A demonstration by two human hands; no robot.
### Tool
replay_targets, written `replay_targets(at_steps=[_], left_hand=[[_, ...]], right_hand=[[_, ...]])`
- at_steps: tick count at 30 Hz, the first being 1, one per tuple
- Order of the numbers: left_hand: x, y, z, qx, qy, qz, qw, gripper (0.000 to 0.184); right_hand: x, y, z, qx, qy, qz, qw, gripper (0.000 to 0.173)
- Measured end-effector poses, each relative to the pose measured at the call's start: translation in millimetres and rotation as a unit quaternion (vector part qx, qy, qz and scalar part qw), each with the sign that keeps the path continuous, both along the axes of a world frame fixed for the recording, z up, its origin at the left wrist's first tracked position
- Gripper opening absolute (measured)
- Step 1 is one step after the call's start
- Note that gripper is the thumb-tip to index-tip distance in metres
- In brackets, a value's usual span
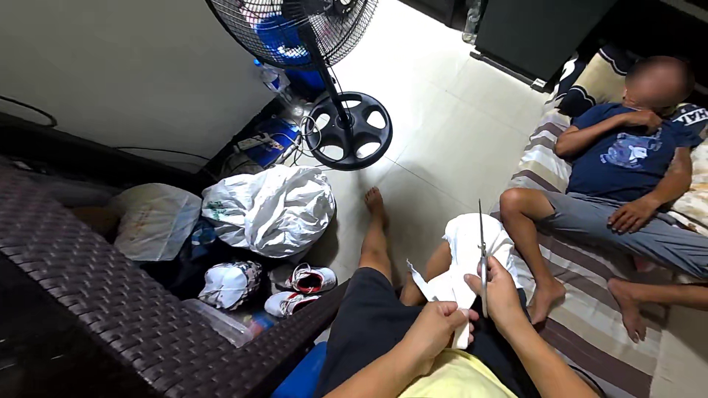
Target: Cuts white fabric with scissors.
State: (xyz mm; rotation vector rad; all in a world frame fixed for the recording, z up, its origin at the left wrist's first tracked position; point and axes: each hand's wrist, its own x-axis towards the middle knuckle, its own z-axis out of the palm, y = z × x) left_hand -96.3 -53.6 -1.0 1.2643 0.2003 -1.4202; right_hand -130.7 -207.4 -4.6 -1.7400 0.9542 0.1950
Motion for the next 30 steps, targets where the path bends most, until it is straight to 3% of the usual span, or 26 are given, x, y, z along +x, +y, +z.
replay_targets(at_steps=[2, 5, 7, 12, 16, 18, 20, 23, 25, 26, 30], left_hand=[[-2.8, 1.0, -12.9, 0.038, -0.075, 0.005, 0.996, 0.014], [6.5, 3.3, -24.8, 0.085, -0.243, 0.032, 0.966, 0.024], [16.3, 0.2, -24.5, 0.102, -0.281, 0.051, 0.953, 0.019], [31.7, -12.3, -5.1, 0.108, -0.007, 0.055, 0.993, 0.034], [32.6, -15.3, -13.5, 0.098, 0.053, 0.127, 0.986, 0.013], [31.4, -15.5, -20.0, 0.083, -0.016, 0.157, 0.984, 0.008], [30.8, -12.4, -25.8, 0.064, -0.163, 0.163, 0.971, 0.009], [38.3, -7.4, -34.3, 0.034, -0.352, 0.163, 0.921, 0.022], [46.6, -5.2, -38.5, -0.004, -0.384, 0.168, 0.908, 0.048], [50.6, -3.7, -39.5, -0.022, -0.383, 0.163, 0.909, 0.052], [59.2, 1.6, -32.7, -0.054, -0.364, 0.119, 0.922, 0.032]], right_hand=[[-4.5, -2.4, 0.6, -0.001, -0.023, -0.01, 1.0, 0.02], [-14.9, -4.1, -1.9, 0.028, -0.069, -0.019, 0.997, 0.02], [-18.1, -2.9, -4.7, 0.054, -0.101, -0.035, 0.993, 0.02], [-18.0, 6.2, -2.6, 0.048, -0.121, -0.056, 0.99, 0.019], [-17.6, 10.6, -3.6, 0.036, -0.12, -0.059, 0.99, 0.019], [-16.5, 11.0, -3.5, 0.033, -0.118, -0.05, 0.991, 0.018], [-17.9, 9.6, -3.5, 0.032, -0.131, -0.045, 0.99, 0.017], [-29.2, 4.8, 5.4, 0.071, -0.129, -0.022, 0.989, 0.021], [-43.3, 0.5, 16.3, 0.158, -0.119, 0.006, 0.98, 0.025], [-52.0, -1.6, 21.6, 0.209, -0.112, 0.021, 0.971, 0.031], [-82.9, -7.3, 37.0, 0.331, -0.051, 0.081, 0.939, 0.05]])
